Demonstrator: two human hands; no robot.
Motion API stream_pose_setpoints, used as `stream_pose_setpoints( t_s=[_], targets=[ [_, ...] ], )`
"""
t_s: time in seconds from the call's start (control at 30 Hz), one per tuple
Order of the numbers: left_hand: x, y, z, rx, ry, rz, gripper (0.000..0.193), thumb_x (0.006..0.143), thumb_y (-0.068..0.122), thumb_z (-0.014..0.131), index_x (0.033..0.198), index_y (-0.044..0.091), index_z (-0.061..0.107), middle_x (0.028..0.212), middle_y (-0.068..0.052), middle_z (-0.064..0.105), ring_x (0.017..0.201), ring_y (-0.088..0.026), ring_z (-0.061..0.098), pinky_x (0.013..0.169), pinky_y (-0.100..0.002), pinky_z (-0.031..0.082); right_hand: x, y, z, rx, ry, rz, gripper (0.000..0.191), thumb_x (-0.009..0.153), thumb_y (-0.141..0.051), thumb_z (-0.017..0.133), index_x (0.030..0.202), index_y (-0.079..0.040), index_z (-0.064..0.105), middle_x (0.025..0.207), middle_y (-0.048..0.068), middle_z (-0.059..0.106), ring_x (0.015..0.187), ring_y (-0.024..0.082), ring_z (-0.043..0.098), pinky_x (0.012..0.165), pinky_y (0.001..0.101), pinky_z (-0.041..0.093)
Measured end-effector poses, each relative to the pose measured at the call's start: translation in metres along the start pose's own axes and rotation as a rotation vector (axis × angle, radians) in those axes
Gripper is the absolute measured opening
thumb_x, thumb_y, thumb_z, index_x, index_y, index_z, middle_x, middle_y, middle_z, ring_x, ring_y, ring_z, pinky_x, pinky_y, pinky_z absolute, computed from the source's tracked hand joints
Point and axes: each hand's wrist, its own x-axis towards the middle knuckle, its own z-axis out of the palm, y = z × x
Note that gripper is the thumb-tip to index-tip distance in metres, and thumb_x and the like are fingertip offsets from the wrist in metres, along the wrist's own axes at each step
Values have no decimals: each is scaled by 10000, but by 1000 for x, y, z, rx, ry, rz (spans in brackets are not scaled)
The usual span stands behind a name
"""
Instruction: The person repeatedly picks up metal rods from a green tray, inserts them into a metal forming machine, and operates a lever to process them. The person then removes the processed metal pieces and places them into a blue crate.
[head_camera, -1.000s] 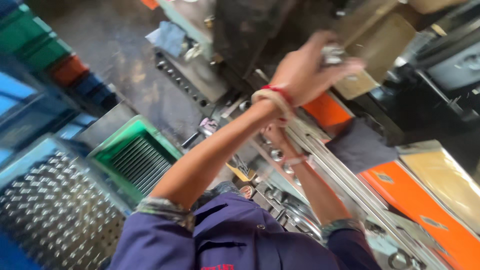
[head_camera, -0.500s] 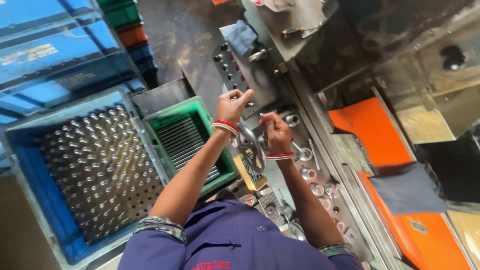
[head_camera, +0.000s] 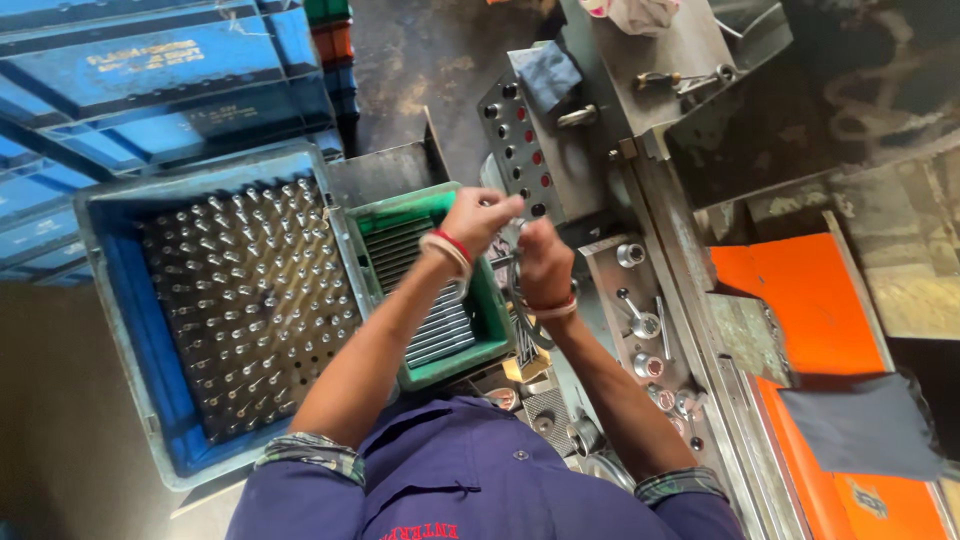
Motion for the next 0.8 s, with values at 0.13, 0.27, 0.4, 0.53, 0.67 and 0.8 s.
stream_pose_setpoints(
  t_s=[0.13,0.27,0.4,0.53,0.67,0.8],
  targets=[
    [-15,-9,-51,-10,-151,-461,307,890,342,772,725,95,689,587,44,467,445,-72,366,401,-277,221,3,1,3,-306,-166,-527,258,1049,-177,644,841,-58,548,730,115,560,593,294,585,543,378,444],
    [-26,-28,-61,-114,324,16,359,977,325,776,730,81,684,650,42,573,546,-40,519,493,-237,369,-5,-4,50,-113,-35,-74,241,1087,-142,638,886,-18,593,765,107,597,647,233,602,621,328,463],
    [-34,-38,-70,-438,630,-11,356,932,267,802,686,78,626,588,47,508,449,-42,420,404,-246,291,-17,-13,115,329,-493,197,197,1038,-149,611,1123,25,647,953,40,716,813,109,638,690,277,513],
    [-57,-22,-140,-292,785,149,366,956,280,765,678,70,655,560,24,576,433,-57,502,405,-239,345,-30,-24,139,650,-747,757,176,1012,-161,619,1032,-5,697,863,18,707,625,49,506,532,226,417],
    [-107,-11,-208,-257,829,183,279,952,226,769,750,44,704,586,38,572,461,-41,460,420,-236,317,-20,-29,161,984,-535,1096,134,1039,-153,698,1050,-30,646,788,-11,556,621,81,495,536,241,424],
    [-160,-24,-225,-66,898,26,309,947,219,763,719,23,690,550,33,567,444,-42,466,407,-231,311,17,-24,207,973,-236,1347,162,952,-221,714,979,-71,658,673,5,549,512,113,474,393,243,326]
  ],
)
